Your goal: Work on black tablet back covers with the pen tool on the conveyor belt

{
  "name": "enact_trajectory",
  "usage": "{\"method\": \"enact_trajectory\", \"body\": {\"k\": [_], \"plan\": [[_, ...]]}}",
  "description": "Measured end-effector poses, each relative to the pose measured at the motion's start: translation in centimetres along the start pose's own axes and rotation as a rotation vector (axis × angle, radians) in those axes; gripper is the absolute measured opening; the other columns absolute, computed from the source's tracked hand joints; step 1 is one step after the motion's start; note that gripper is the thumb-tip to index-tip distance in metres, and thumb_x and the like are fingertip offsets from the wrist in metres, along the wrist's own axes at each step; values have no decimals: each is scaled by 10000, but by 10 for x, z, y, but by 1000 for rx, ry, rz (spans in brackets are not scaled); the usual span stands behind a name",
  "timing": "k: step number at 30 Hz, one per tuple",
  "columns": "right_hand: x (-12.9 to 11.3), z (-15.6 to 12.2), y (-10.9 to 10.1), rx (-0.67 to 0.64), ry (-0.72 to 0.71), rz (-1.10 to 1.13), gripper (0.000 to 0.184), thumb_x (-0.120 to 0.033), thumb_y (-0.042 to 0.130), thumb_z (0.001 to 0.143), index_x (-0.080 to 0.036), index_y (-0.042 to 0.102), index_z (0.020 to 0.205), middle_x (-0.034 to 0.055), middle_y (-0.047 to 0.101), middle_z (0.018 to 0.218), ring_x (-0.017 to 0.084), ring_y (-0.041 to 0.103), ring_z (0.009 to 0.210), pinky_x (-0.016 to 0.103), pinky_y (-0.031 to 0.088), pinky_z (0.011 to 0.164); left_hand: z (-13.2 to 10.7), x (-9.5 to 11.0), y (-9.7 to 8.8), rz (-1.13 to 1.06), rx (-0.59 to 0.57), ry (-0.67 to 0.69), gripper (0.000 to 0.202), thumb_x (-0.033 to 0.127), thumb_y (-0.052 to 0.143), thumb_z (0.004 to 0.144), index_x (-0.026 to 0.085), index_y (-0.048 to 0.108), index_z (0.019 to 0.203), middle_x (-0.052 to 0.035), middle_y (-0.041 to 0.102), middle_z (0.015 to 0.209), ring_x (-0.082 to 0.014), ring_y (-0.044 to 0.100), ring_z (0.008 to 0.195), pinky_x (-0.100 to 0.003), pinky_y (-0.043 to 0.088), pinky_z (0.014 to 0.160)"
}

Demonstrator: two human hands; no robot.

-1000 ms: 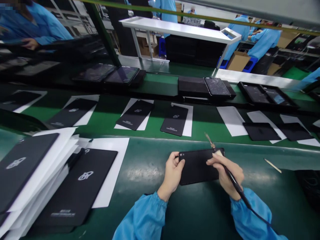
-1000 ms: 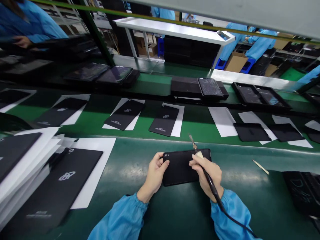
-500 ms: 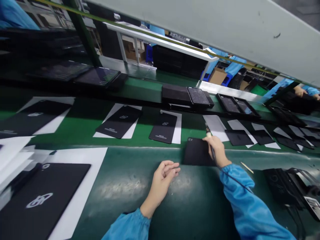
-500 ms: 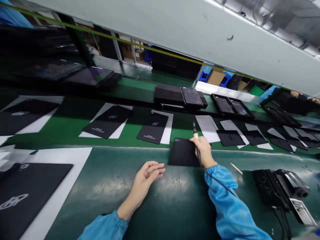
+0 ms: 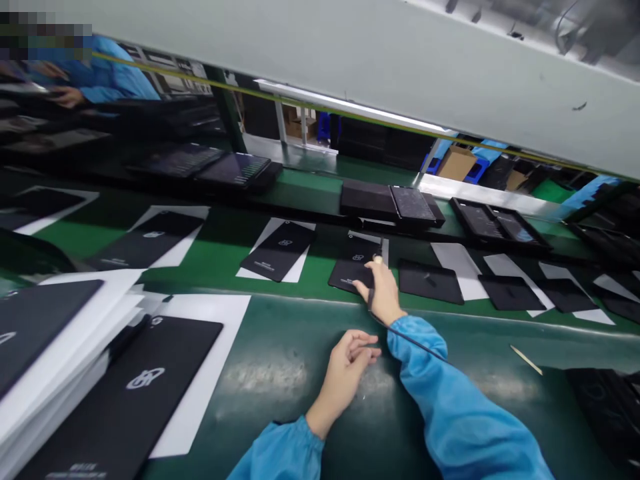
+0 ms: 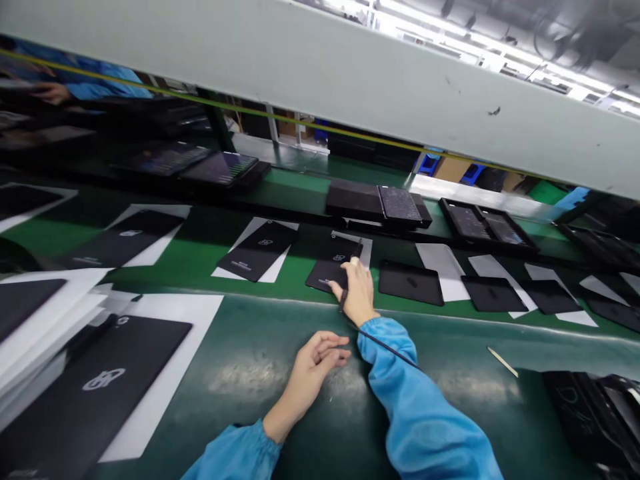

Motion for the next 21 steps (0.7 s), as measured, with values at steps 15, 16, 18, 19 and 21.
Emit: {"method": "enact_trajectory", "body": {"k": [15, 16, 18, 19, 21], "plan": [[-31, 10, 54, -137, 203, -65, 360, -323, 671, 863, -180, 531, 1162, 215, 558, 1340, 389, 486, 1309, 691, 350, 1046, -1, 5, -7, -56, 48, 18, 209, 277, 768, 755, 190, 599, 844, -27, 708, 797, -185, 693, 739, -317, 574, 702], [-30, 9, 49, -117, 203, -56, 349, -311, 660, 864, -177, 535, 1161, 205, 583, 1302, 374, 531, 1262, 649, 394, 1028, -2, 3, -7, -58, 50, 11, 222, 280, 775, 749, 189, 598, 848, -33, 711, 811, -189, 698, 744, -326, 583, 703], [-27, 4, 33, -67, 205, -32, 333, -305, 628, 874, -174, 542, 1167, 177, 632, 1219, 332, 619, 1132, 523, 489, 951, -2, 1, -9, -50, 67, 6, 239, 283, 782, 745, 180, 602, 865, -58, 724, 880, -195, 710, 764, -339, 596, 714], [-24, 1, 23, -38, 207, -18, 319, -309, 608, 884, -174, 548, 1167, 159, 659, 1161, 306, 655, 1049, 452, 519, 889, -2, 0, -10, -43, 76, 6, 241, 284, 780, 747, 175, 606, 873, -75, 727, 926, -198, 716, 776, -343, 599, 719], [-14, -8, -1, 27, 220, 13, 282, -320, 552, 911, -175, 566, 1153, 118, 699, 1008, 260, 689, 875, 344, 524, 754, -3, -2, -12, -32, 95, 9, 238, 280, 770, 750, 165, 610, 884, -101, 722, 1001, -201, 722, 788, -345, 601, 719]]}}
Point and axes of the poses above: each hand's wrist, its own z-axis towards the middle knuckle, its own y-axis out of the palm, x = y × z, the point moved 10 cm from there along z, towards the middle knuckle
